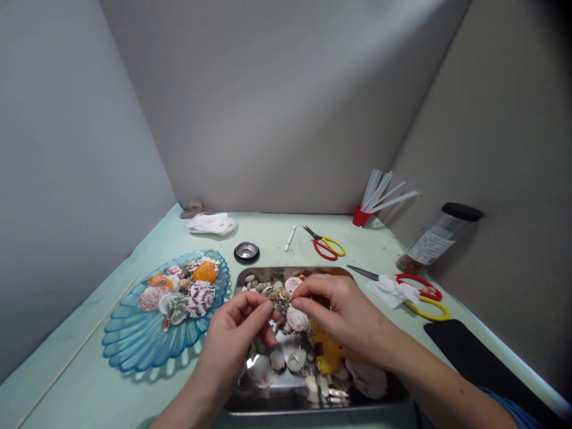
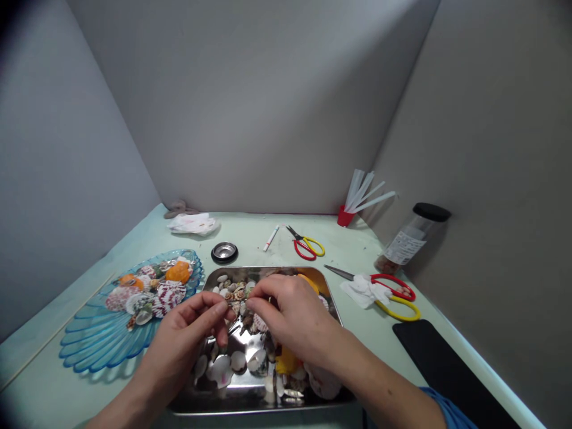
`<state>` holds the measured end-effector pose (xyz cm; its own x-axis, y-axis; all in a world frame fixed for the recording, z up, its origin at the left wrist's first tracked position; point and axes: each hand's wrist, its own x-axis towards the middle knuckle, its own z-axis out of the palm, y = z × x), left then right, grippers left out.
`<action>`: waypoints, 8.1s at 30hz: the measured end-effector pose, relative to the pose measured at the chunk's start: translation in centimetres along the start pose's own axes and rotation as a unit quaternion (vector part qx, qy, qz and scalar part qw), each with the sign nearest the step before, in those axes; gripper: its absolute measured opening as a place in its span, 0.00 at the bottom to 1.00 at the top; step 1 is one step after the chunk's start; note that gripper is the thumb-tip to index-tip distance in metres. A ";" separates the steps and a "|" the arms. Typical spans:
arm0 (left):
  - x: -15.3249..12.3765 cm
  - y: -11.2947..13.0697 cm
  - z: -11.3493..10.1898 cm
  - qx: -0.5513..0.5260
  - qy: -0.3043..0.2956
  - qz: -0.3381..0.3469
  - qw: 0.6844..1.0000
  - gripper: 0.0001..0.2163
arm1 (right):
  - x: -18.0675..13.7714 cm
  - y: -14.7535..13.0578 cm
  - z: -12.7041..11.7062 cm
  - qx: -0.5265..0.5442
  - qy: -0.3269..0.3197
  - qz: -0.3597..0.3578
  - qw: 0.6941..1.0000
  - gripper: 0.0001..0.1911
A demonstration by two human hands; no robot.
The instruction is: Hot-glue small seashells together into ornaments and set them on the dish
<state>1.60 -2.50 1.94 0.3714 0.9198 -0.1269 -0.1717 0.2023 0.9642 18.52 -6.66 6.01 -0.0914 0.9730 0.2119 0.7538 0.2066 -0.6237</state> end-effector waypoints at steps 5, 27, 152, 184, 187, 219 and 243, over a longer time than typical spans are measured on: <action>0.1 -0.2 -0.3 -0.003 0.001 0.010 1.000 0.07 | 0.0 0.6 -1.2 -0.040 -0.020 -0.014 0.999 0.07; 0.0 0.0 -0.2 0.014 0.027 0.060 0.998 0.07 | -7.8 4.5 -3.5 0.130 0.025 0.140 0.981 0.15; 0.1 -0.9 -0.6 0.054 0.034 0.121 0.991 0.05 | -7.7 6.2 -1.1 -0.264 -0.047 -0.092 0.959 0.21; -0.7 -0.8 -0.6 0.034 -0.047 0.156 0.986 0.03 | -1.4 -0.7 1.6 0.200 0.041 0.051 0.978 0.04; -0.7 -0.7 -0.5 0.029 -0.055 0.152 0.986 0.04 | -1.3 -0.8 1.5 0.174 0.057 0.028 0.983 0.05; 0.6 -0.6 1.0 0.610 -0.213 0.176 0.743 0.10 | -1.1 1.1 -3.6 0.205 0.034 0.064 0.976 0.09; 0.7 1.9 -0.8 0.103 -0.106 0.026 0.989 0.07 | -0.5 1.5 -1.9 0.345 -0.048 0.079 0.934 0.09</action>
<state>0.83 -1.19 3.45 0.5543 0.8311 -0.0454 -0.0138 0.0637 0.9979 20.97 -7.00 6.38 -0.0969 0.9949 0.0290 0.1674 0.0451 -0.9849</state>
